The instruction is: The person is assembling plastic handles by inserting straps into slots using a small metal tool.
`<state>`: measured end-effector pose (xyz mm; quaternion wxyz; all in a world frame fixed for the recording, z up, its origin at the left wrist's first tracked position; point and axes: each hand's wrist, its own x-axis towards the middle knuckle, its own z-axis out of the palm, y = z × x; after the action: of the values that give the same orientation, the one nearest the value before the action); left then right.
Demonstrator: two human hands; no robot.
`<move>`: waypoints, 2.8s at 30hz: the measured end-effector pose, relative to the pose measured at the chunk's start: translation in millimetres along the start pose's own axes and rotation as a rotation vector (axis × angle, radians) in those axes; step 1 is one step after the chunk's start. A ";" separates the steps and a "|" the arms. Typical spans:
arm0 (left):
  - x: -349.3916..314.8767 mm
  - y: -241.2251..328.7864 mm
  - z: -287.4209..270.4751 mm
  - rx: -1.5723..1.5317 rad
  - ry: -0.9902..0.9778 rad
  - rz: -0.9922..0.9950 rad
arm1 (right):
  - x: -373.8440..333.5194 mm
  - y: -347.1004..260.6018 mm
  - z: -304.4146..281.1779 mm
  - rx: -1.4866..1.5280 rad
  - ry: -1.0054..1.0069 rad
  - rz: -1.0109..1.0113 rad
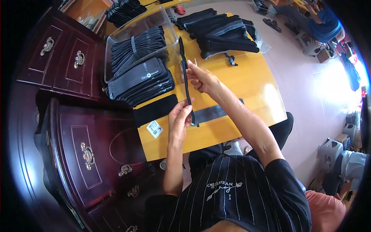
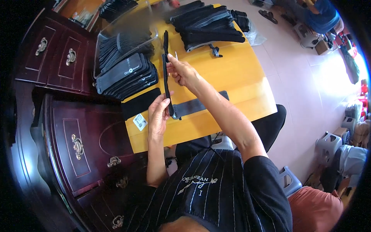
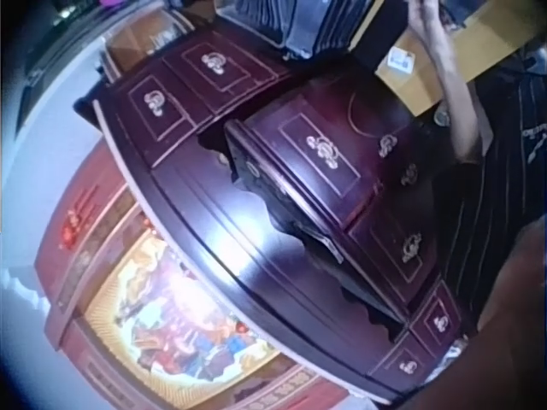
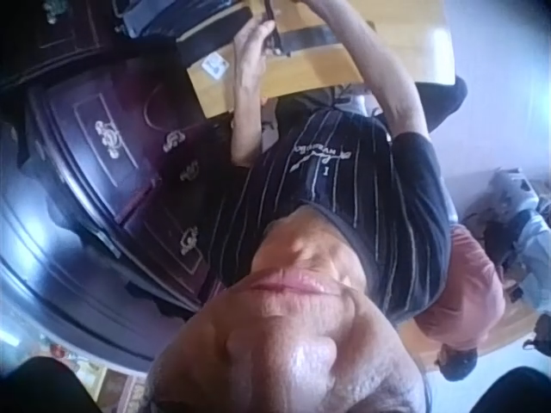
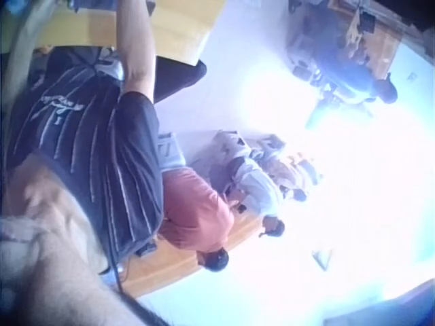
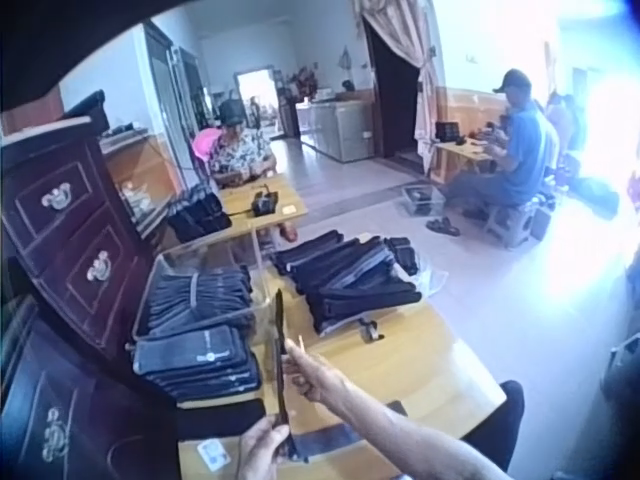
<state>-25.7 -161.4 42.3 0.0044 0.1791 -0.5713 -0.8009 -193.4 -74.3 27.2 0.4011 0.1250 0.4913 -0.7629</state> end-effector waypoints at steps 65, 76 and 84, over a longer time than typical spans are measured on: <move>-13.5 -25.1 19.4 0.238 -0.098 0.096 | 223.8 -286.1 -64.6 -2.074 0.009 -0.802; -6.8 -25.8 21.4 0.208 -0.078 0.023 | 209.7 -297.0 -85.4 -2.122 0.127 -0.729; -3.0 -26.2 20.8 0.223 -0.093 0.029 | 216.4 -294.9 -91.3 -2.037 0.029 -0.852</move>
<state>-23.9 -132.6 25.0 -0.0307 0.1331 -0.6591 -0.7396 -568.6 -44.9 47.7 0.0148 -0.4345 0.8974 -0.0752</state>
